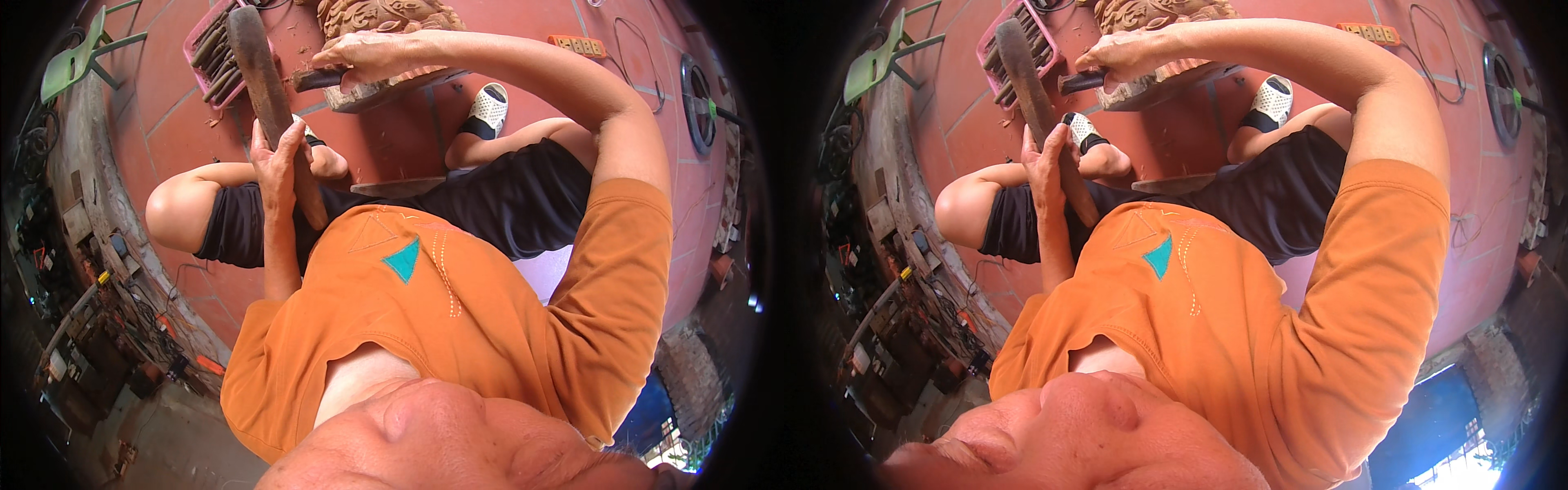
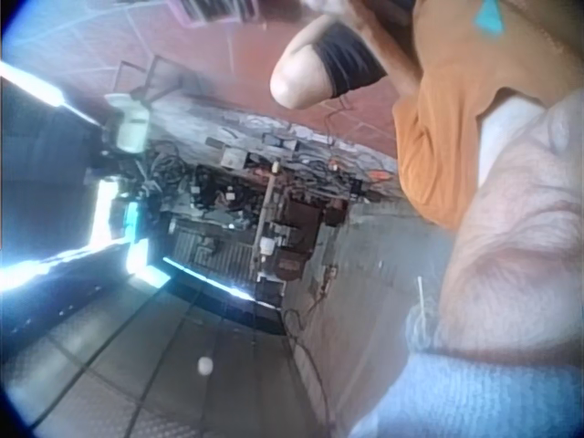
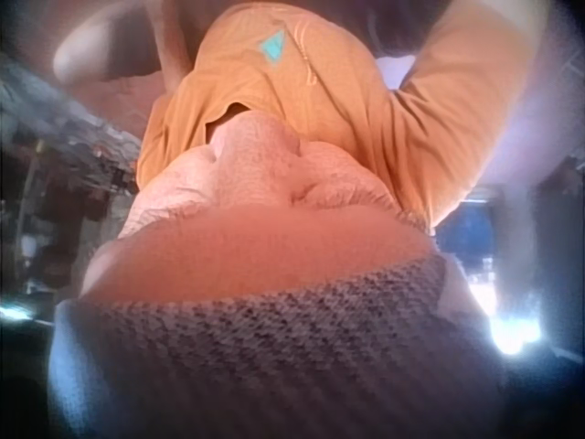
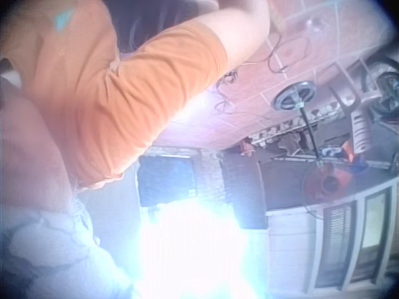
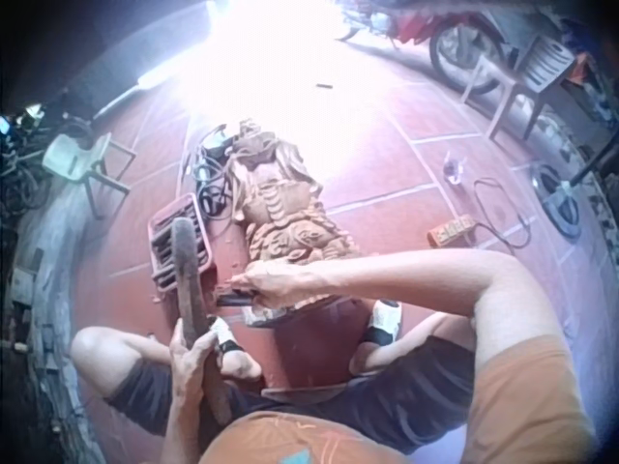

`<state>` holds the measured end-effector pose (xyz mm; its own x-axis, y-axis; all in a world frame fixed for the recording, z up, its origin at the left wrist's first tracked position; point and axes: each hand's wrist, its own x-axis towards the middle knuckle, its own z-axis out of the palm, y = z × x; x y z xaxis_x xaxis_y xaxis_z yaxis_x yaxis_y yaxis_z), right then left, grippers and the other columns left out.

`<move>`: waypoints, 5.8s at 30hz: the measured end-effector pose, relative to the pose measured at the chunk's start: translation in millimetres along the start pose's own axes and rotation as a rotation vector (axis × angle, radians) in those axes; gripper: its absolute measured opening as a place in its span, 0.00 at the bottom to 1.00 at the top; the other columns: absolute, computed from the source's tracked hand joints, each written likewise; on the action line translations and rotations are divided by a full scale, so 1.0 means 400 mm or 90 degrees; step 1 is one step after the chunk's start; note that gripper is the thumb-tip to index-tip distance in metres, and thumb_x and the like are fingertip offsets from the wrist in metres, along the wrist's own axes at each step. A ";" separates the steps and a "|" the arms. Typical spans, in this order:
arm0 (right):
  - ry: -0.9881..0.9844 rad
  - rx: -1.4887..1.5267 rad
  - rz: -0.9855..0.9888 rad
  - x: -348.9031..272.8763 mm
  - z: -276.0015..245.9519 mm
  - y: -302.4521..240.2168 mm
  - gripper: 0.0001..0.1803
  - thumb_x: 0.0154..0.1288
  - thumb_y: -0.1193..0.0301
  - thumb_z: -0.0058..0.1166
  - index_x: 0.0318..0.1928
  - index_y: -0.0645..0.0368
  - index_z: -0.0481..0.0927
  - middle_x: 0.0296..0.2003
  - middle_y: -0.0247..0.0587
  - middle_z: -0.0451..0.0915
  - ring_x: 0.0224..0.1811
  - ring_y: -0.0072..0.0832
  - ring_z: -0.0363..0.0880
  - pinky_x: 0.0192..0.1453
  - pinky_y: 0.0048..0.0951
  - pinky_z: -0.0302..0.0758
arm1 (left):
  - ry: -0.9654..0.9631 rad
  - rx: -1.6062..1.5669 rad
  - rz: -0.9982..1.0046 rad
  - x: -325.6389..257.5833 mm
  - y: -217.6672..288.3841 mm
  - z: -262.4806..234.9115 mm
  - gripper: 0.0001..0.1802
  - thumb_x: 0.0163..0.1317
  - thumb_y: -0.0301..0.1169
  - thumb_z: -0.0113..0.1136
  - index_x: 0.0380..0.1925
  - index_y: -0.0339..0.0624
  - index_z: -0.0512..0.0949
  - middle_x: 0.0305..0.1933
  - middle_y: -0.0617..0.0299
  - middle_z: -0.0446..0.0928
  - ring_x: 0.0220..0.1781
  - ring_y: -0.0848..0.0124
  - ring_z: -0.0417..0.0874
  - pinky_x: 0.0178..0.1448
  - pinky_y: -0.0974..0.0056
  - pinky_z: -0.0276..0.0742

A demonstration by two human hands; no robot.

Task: The person sits on the floor and carves a wooden block using a chisel and mallet. They repeatedly strike the chisel to shape the wood, occasionally adjusting the piece and clearing wood shavings.

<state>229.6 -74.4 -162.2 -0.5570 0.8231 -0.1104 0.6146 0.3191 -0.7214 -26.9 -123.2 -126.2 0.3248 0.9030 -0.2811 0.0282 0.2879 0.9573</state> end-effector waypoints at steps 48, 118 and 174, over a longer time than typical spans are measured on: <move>0.022 -0.006 -0.124 -0.042 0.008 -0.025 0.30 0.55 0.72 0.70 0.59 0.58 0.76 0.38 0.54 0.84 0.46 0.53 0.85 0.47 0.51 0.75 | -0.054 0.093 -0.009 -0.018 -0.043 -0.013 0.15 0.67 0.31 0.68 0.48 0.40 0.75 0.32 0.68 0.76 0.29 0.81 0.75 0.34 0.73 0.72; 0.021 -0.067 0.164 -0.160 -0.029 0.088 0.15 0.58 0.63 0.67 0.38 0.62 0.83 0.27 0.49 0.84 0.34 0.45 0.86 0.40 0.43 0.79 | 0.007 0.103 0.002 0.003 -0.047 -0.028 0.16 0.66 0.36 0.71 0.43 0.40 0.76 0.28 0.69 0.75 0.27 0.82 0.74 0.32 0.73 0.71; 0.079 -0.004 0.370 -0.162 -0.140 0.105 0.18 0.55 0.58 0.62 0.36 0.61 0.87 0.26 0.47 0.86 0.34 0.39 0.87 0.45 0.43 0.81 | -0.049 0.224 0.056 0.043 -0.008 0.022 0.26 0.64 0.39 0.72 0.54 0.32 0.77 0.45 0.52 0.85 0.48 0.66 0.84 0.57 0.61 0.78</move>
<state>322.7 -87.9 -147.2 -0.0589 0.9121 -0.4057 0.8032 -0.1981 -0.5619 -13.1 -111.6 -133.6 0.4096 0.8892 -0.2037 0.3162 0.0710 0.9460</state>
